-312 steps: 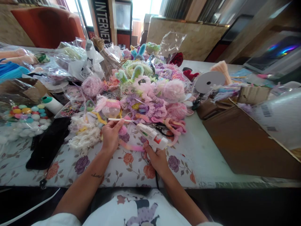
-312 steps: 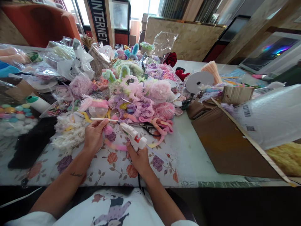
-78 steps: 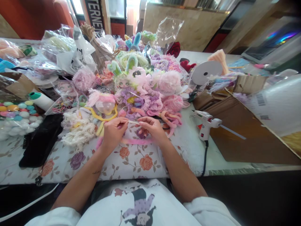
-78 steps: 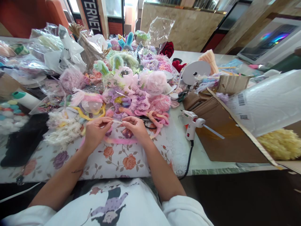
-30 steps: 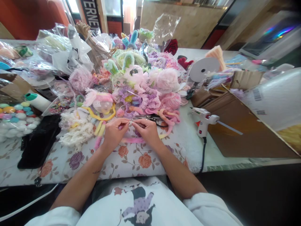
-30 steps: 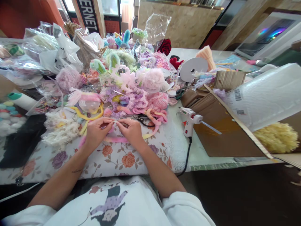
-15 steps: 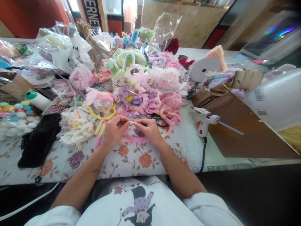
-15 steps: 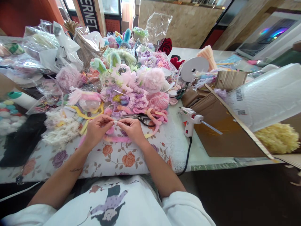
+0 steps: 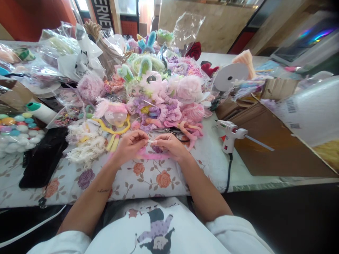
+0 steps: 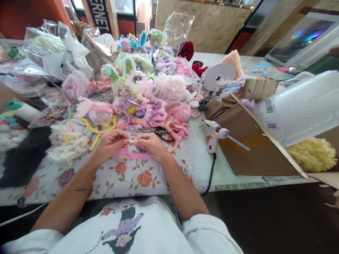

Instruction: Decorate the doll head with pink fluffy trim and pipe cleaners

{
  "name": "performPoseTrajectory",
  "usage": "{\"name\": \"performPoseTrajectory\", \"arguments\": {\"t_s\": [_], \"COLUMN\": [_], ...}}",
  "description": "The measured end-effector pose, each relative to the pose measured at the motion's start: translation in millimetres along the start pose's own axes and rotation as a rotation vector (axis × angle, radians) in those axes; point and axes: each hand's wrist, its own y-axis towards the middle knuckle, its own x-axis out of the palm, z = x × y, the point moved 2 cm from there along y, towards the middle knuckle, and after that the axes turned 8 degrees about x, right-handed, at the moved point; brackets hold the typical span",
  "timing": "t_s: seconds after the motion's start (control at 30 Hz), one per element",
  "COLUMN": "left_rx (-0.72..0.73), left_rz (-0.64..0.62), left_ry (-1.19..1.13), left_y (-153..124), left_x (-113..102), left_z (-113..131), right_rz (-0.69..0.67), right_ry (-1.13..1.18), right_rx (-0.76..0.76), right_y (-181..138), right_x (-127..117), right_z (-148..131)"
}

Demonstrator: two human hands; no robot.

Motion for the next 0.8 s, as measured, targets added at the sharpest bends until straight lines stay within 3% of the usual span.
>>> {"name": "performPoseTrajectory", "arguments": {"t_s": [0.5, 0.8], "left_rx": [-0.081, -0.079], "left_rz": [-0.079, -0.022], "left_ry": [0.123, 0.026], "left_y": [1.2, 2.9], "left_x": [-1.2, 1.8], "left_z": [-6.9, -5.8], "right_rz": [0.043, 0.007], "right_ry": [0.042, 0.063], "right_rx": [0.076, 0.099], "right_y": [0.9, 1.4], "right_x": [2.0, 3.1], "right_z": [2.3, 2.6]}}
